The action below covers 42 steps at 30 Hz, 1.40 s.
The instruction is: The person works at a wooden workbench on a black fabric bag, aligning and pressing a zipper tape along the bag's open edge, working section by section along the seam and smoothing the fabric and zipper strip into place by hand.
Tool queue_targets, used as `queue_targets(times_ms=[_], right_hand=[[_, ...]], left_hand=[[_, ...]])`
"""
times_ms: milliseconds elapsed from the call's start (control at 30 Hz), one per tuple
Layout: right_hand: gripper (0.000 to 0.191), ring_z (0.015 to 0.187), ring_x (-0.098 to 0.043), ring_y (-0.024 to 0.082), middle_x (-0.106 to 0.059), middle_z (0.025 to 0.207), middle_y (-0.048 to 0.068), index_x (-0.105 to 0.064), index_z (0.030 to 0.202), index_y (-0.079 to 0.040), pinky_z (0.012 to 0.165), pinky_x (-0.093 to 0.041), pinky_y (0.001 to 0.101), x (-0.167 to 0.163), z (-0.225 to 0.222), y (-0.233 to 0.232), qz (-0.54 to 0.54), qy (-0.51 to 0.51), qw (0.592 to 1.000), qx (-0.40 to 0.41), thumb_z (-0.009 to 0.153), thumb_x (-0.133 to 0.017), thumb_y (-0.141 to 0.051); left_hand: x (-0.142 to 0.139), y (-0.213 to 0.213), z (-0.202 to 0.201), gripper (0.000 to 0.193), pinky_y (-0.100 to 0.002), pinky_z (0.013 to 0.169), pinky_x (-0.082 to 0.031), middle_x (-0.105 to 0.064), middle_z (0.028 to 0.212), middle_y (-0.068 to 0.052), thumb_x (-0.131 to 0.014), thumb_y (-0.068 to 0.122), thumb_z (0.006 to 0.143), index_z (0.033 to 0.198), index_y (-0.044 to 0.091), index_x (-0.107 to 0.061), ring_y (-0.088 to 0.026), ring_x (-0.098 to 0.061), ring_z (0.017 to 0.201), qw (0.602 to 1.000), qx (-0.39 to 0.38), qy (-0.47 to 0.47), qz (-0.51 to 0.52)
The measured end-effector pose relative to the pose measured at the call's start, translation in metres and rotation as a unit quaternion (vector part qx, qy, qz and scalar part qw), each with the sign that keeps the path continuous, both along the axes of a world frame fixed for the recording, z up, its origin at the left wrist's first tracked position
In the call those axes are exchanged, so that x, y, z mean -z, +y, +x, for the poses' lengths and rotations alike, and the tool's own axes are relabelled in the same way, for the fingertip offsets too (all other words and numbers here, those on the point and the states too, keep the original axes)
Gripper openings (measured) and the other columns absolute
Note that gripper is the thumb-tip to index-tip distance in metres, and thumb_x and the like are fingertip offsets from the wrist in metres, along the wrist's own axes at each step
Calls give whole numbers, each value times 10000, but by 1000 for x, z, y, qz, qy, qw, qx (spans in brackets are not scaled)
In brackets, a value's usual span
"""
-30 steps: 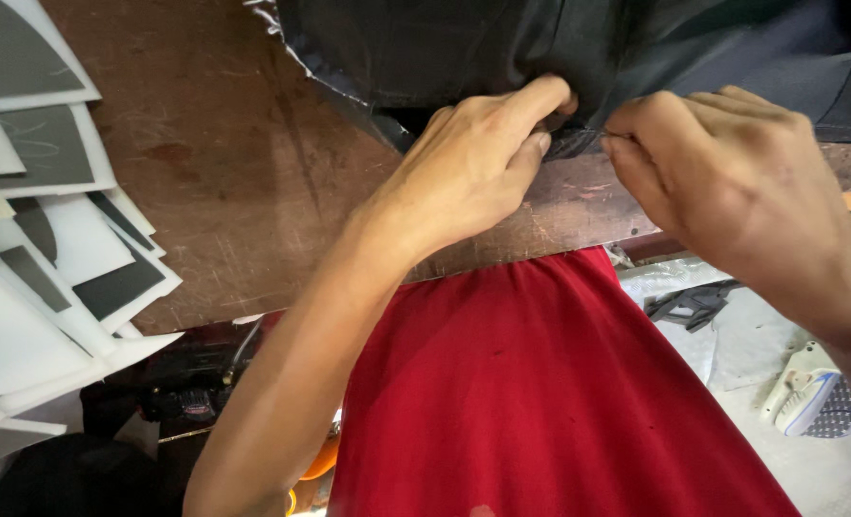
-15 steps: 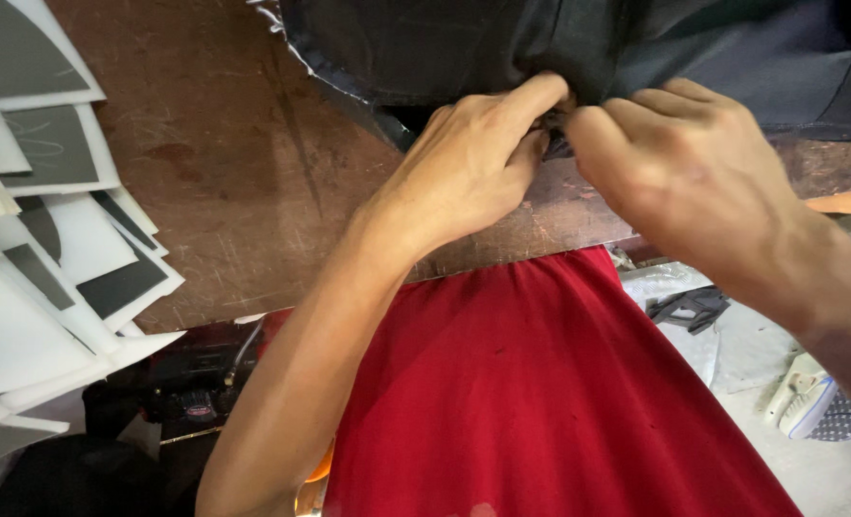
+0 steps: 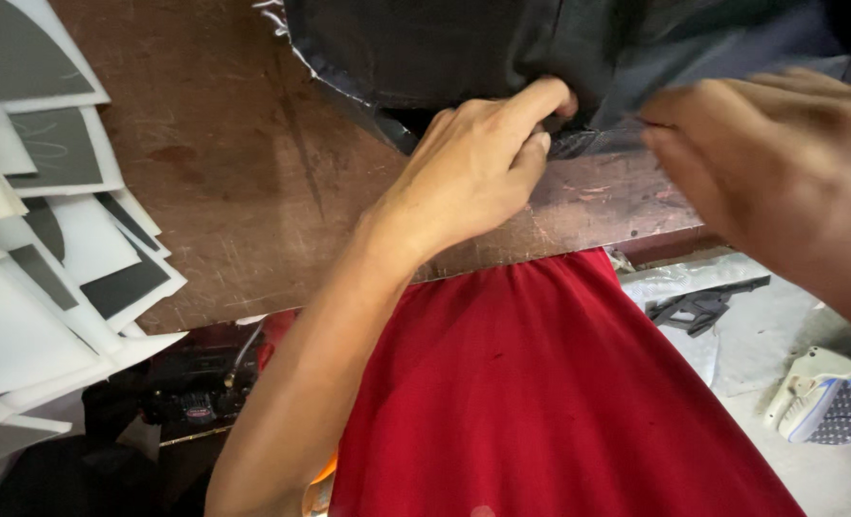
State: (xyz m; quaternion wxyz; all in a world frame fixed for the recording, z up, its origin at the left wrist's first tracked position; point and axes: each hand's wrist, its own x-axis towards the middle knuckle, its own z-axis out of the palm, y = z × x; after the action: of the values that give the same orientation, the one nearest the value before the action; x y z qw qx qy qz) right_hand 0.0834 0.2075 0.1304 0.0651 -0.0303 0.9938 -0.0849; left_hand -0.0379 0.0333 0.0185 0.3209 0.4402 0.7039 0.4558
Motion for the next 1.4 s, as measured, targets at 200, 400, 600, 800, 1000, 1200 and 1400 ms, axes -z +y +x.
queue_targets(times_ms=[200, 400, 600, 800, 1000, 1200, 1400], right_hand=[[103, 563, -662, 218, -701, 757, 164, -659, 974, 87, 497, -505, 328, 18, 30, 3, -48, 37, 995, 85, 963, -708, -3], [138, 867, -720, 223, -714, 1076, 188, -577, 1015, 77, 689, -558, 278, 49, 55, 6, -118, 136, 978, 107, 1061, -706, 58], [187, 875, -694, 207, -705, 1051, 155, -564, 1052, 34, 745, -529, 278, 85, 65, 10, -178, 180, 950, 183, 1114, -737, 61], [202, 703, -591, 143, -704, 1004, 164, -517, 1129, 62, 627, -449, 226, 98, 67, 9, -272, 175, 900, 292, 1110, -701, -19], [139, 890, -617, 131, -585, 1070, 132, -436, 1174, 39, 819, -523, 202, 117, 67, 6, -394, 240, 846, 266, 1166, -560, -24], [235, 812, -606, 133, -585, 1051, 139, -431, 1185, 27, 769, -543, 224, 124, 63, 12, -455, 259, 803, 283, 1243, -631, -82], [260, 795, -607, 136, -595, 1034, 142, -435, 1179, 13, 735, -530, 221, 120, 60, 17, -486, 262, 785, 280, 1244, -647, -122]], left_hand=[[-1, 1, 12, 142, -456, 730, -546, -749, 909, -108, -569, 175, 1037, 1151, 107, -619, -332, -732, 827, 998, -36, 48, 14], [-2, -3, 16, 131, -430, 755, -558, -746, 981, -70, -571, 176, 1027, 1094, 101, -655, -305, -728, 873, 998, -33, 47, 24], [2, -7, 11, 145, -406, 752, -558, -713, 1005, -72, -670, 161, 967, 1074, 64, -687, -302, -708, 862, 993, -4, 90, 71], [17, -4, 18, 134, -355, 769, -580, -709, 981, -42, -719, 205, 1007, 1049, 78, -709, -241, -720, 834, 987, -14, 121, 100], [9, -6, 37, 162, -377, 923, -557, -690, 1069, -70, -684, 126, 996, 1133, 43, -708, -236, -694, 999, 959, -33, 273, 73], [-5, -10, 76, 314, -461, 1153, -473, -628, 1247, -114, -627, 66, 1008, 1320, 41, -661, -269, -614, 1242, 935, -109, 338, -11], [6, -8, 86, 295, -490, 1157, -470, -614, 1221, -97, -669, 71, 1028, 1321, 53, -685, -271, -610, 1205, 933, -153, 326, 4]])
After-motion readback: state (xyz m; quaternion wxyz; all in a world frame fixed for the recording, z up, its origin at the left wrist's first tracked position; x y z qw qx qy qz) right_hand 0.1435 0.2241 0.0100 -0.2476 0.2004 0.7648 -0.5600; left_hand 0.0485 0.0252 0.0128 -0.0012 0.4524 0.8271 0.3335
